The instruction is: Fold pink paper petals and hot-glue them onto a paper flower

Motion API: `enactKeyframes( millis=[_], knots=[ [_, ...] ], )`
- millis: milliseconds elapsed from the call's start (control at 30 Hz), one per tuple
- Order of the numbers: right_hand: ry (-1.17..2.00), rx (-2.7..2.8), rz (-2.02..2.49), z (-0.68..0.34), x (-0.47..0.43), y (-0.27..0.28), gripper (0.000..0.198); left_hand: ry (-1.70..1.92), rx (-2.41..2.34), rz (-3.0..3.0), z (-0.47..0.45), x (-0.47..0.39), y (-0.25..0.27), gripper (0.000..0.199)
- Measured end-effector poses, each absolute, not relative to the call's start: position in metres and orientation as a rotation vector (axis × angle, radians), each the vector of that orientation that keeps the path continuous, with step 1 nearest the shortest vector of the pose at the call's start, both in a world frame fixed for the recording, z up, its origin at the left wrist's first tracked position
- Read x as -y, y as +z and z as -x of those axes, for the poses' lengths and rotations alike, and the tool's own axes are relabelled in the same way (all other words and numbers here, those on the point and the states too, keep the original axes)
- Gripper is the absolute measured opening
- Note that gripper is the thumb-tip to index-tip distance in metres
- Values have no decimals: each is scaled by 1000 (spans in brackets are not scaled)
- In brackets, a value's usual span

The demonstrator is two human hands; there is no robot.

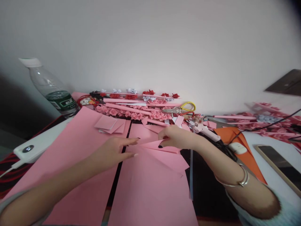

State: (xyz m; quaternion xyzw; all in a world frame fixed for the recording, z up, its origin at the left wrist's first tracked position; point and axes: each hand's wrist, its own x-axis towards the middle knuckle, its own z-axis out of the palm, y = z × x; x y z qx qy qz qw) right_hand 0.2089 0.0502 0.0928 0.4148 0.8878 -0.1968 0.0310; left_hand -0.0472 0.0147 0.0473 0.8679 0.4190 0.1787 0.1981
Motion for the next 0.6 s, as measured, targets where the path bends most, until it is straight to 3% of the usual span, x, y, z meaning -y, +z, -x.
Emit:
enactKeyframes(
  millis=[133, 333, 467, 600],
  knots=[
    [-792, -2739, -1239, -216, -48, 106, 24, 435, -1072, -2000, 28, -20, 61, 21],
    [-1005, -2694, -1201, -213, -37, 111, 24, 445, -1015, -1750, 13, -20, 69, 29],
    [-908, -2643, -1163, -206, -33, 103, 30, 375, -1006, -1622, 9, -25, 63, 25],
    [-1044, -2587, -1101, -206, -39, 89, 33, 297, -985, -1549, 7, -34, 55, 24]
  ],
)
